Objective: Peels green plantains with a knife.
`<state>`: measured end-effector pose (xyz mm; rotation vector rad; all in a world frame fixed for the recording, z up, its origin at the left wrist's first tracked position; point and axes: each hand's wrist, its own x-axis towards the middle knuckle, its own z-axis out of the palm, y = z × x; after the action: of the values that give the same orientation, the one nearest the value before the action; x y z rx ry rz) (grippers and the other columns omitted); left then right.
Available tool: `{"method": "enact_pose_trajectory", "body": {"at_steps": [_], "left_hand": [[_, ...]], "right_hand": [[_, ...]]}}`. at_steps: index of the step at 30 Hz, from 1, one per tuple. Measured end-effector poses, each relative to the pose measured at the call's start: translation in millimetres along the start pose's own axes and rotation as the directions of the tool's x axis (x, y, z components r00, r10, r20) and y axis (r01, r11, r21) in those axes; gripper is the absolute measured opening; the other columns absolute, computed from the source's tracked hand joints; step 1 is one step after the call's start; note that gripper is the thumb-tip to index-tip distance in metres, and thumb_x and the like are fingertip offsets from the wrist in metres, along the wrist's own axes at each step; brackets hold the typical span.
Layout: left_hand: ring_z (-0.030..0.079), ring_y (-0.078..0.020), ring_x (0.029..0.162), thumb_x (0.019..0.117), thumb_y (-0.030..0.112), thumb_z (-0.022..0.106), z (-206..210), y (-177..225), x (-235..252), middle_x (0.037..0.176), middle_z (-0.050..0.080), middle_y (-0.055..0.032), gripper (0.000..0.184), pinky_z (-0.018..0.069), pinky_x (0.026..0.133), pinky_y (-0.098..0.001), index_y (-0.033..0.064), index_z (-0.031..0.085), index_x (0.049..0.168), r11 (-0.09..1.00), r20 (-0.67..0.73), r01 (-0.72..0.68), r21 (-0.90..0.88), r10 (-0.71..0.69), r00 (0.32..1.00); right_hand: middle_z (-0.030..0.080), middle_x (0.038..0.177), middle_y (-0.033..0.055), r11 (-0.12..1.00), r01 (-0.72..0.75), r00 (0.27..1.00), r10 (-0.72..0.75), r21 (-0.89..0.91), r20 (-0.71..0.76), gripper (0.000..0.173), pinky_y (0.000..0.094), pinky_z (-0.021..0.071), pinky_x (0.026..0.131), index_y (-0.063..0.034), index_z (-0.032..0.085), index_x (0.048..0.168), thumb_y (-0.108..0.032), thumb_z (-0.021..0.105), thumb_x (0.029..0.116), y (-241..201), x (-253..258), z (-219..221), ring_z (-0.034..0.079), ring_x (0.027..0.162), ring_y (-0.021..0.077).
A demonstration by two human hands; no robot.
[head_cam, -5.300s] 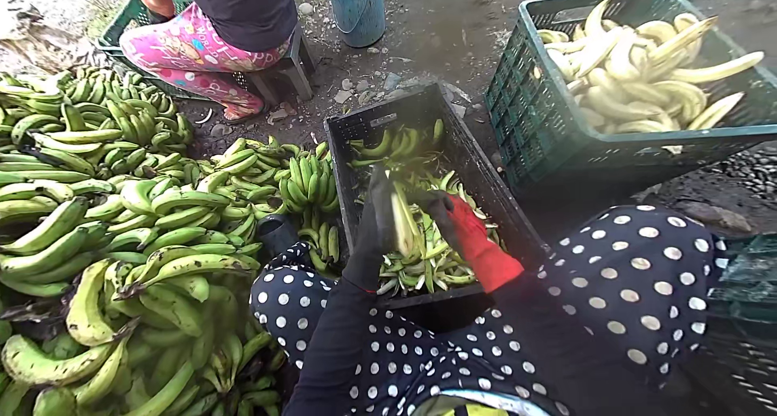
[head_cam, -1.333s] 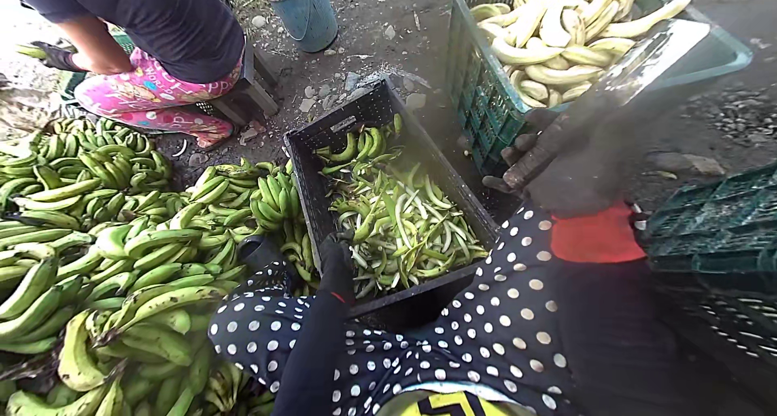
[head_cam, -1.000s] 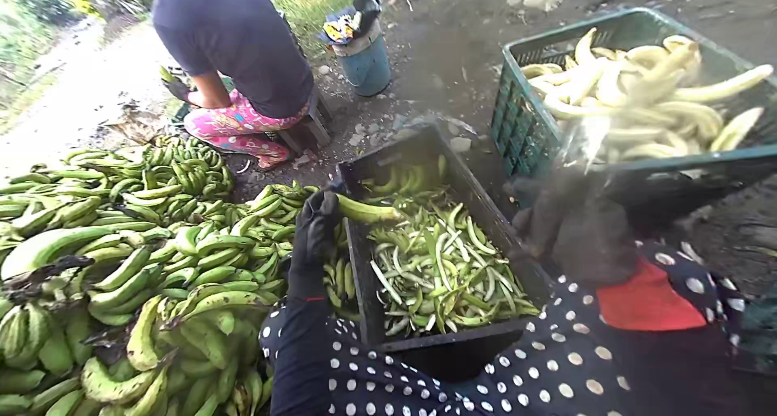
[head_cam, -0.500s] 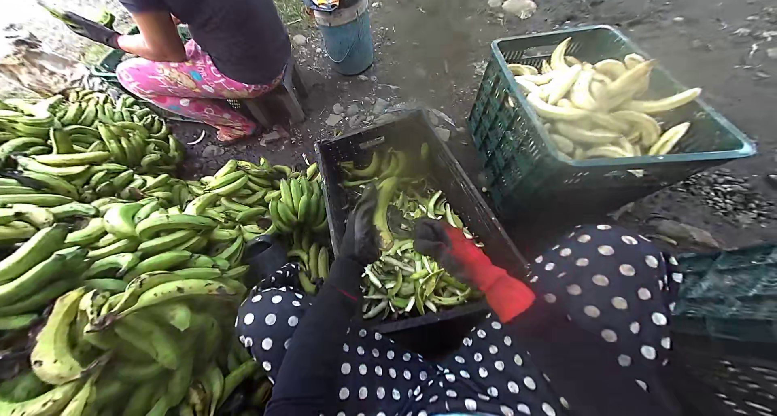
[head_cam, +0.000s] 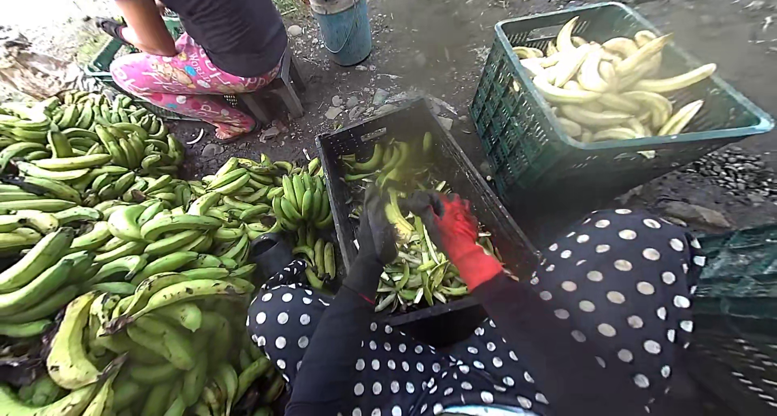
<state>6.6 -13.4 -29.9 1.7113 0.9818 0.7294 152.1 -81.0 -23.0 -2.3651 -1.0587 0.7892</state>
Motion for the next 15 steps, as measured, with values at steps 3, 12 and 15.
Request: {"method": "enact_pose_trajectory", "body": {"at_steps": [3, 12, 15], "left_hand": [[0.062, -0.0161, 0.108, 0.1092, 0.030, 0.022, 12.9, 4.7, -6.5, 0.127, 0.059, -0.0168, 0.052, 0.0538, 0.093, -0.0356, 0.0014, 0.041, 0.148, 0.969, -0.020, 0.139, -0.202, -0.146, 0.989], [0.068, -0.0154, 0.086, 0.1038, 0.053, 0.045, -7.6, 19.9, 9.1, 0.104, 0.068, -0.0059, 0.054, 0.0605, 0.075, -0.0365, 0.0139, 0.049, 0.140, 0.884, -0.021, 0.075, -0.461, -0.095, 0.995], [0.064, -0.0117, 0.103, 0.1059, 0.049, 0.038, -8.9, 10.3, 4.3, 0.124, 0.064, -0.0061, 0.055, 0.0557, 0.089, -0.0354, 0.0149, 0.042, 0.149, 0.967, -0.224, -0.035, -0.252, -0.023, 0.974]], "right_hand": [[0.057, 0.139, 0.0287, 0.992, -0.100, 0.991, 0.106, 0.075, -0.077, 0.045, 0.0714, 0.0421, 0.098, -0.0187, 0.058, 0.144, -0.041, 0.051, 0.1055, 3.7, 23.2, -3.0, 0.051, 0.131, 0.0505], [0.069, 0.121, 0.0206, 0.965, 0.199, 0.979, -0.205, 0.172, 0.017, 0.040, 0.0591, 0.0477, 0.101, -0.0073, 0.064, 0.132, -0.032, 0.046, 0.1071, 25.5, -7.3, -21.2, 0.064, 0.116, 0.0359], [0.066, 0.130, 0.0188, 0.981, 0.186, 0.968, -0.193, 0.056, 0.163, 0.044, 0.0627, 0.0440, 0.104, -0.0159, 0.064, 0.137, -0.040, 0.044, 0.1062, 26.3, -32.6, -8.6, 0.060, 0.124, 0.0384]]}}
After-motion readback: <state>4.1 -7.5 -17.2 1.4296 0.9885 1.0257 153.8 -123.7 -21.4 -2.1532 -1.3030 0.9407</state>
